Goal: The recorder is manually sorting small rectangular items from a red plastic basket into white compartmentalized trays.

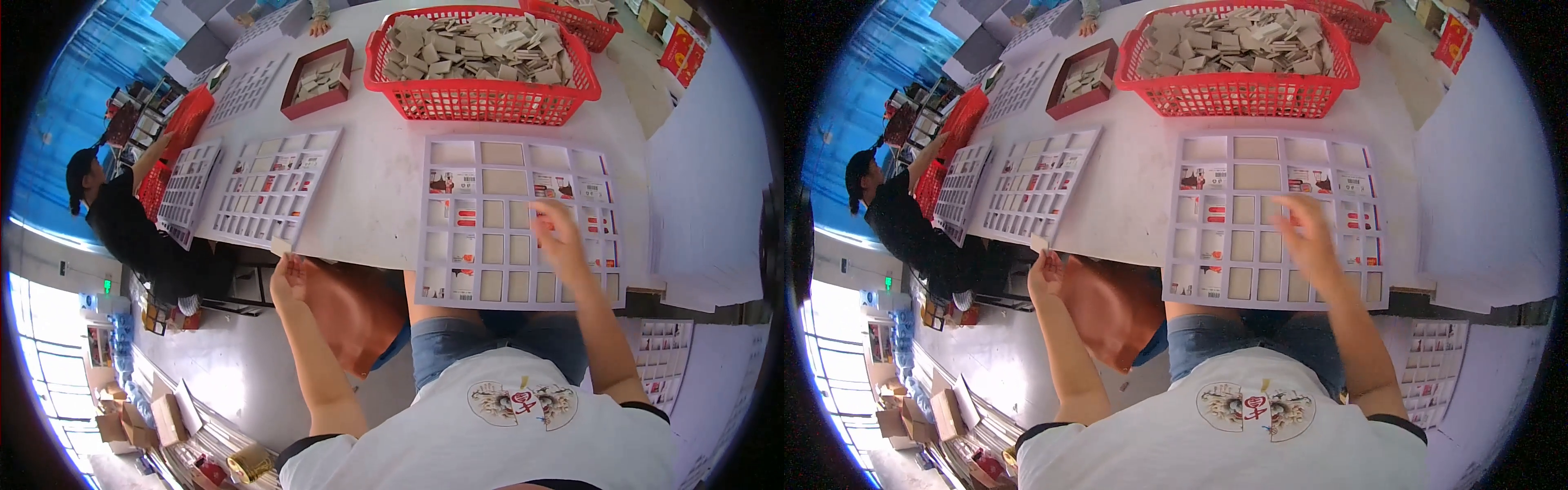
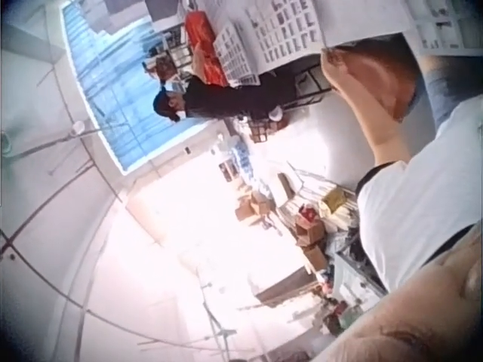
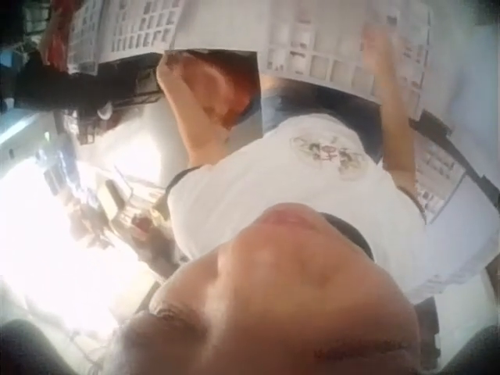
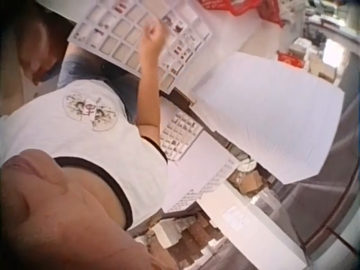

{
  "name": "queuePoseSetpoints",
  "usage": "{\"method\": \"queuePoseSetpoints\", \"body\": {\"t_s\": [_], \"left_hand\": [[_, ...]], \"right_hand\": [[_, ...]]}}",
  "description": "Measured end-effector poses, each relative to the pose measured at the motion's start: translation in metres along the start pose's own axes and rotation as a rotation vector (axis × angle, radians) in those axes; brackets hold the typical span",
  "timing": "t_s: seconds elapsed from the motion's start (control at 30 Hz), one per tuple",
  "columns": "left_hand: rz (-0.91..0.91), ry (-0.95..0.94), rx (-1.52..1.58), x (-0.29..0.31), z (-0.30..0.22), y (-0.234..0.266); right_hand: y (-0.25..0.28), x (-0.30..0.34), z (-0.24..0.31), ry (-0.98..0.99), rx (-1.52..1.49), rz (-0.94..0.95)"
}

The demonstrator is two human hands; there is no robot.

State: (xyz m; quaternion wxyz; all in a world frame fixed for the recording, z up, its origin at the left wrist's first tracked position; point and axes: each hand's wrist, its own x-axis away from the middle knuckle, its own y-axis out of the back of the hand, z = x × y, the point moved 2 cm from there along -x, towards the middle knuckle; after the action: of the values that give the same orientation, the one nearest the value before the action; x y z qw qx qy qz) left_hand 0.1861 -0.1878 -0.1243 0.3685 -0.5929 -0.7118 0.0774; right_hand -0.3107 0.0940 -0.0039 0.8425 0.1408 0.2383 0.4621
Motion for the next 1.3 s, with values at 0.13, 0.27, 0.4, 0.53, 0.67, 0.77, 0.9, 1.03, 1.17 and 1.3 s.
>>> {"method": "queuePoseSetpoints", "body": {"t_s": [0.13,0.27,0.4,0.53,0.67,0.77,0.9,1.03,1.17,1.3], "left_hand": [[0.056,-0.047,-0.018,0.066,0.021,-0.03],[-0.311,-0.343,-0.107,0.046,-0.001,-0.035],[-0.077,-0.731,-0.509,0.013,0.0,-0.033],[-0.183,-0.562,-0.333,0.029,-0.005,-0.022],[-0.228,-0.352,0.025,0.027,0.016,0.019],[-0.097,-0.191,0.355,0.018,0.023,0.046],[0.051,-0.128,0.502,0.007,0.02,0.08],[0.203,-0.11,0.504,-0.002,0.019,0.058],[0.092,-0.053,0.586,0.008,0.021,0.029],[0.154,-0.057,0.59,0.013,0.032,0.053]], "right_hand": [[-0.113,-0.044,0.045,-0.133,-0.495,0.333],[-0.197,-0.074,0.064,-0.128,-0.428,0.55],[-0.286,-0.083,0.069,0.373,0.048,0.578],[-0.344,-0.098,0.098,0.424,0.248,0.734],[-0.373,-0.109,0.108,0.439,0.473,0.809],[-0.379,-0.102,0.079,0.46,0.391,0.574],[-0.363,-0.077,0.061,0.28,0.129,0.253],[-0.365,-0.108,0.093,0.391,0.184,0.328],[-0.389,-0.117,0.077,0.379,0.369,0.437],[-0.389,-0.105,0.066,0.494,0.414,0.426]]}}
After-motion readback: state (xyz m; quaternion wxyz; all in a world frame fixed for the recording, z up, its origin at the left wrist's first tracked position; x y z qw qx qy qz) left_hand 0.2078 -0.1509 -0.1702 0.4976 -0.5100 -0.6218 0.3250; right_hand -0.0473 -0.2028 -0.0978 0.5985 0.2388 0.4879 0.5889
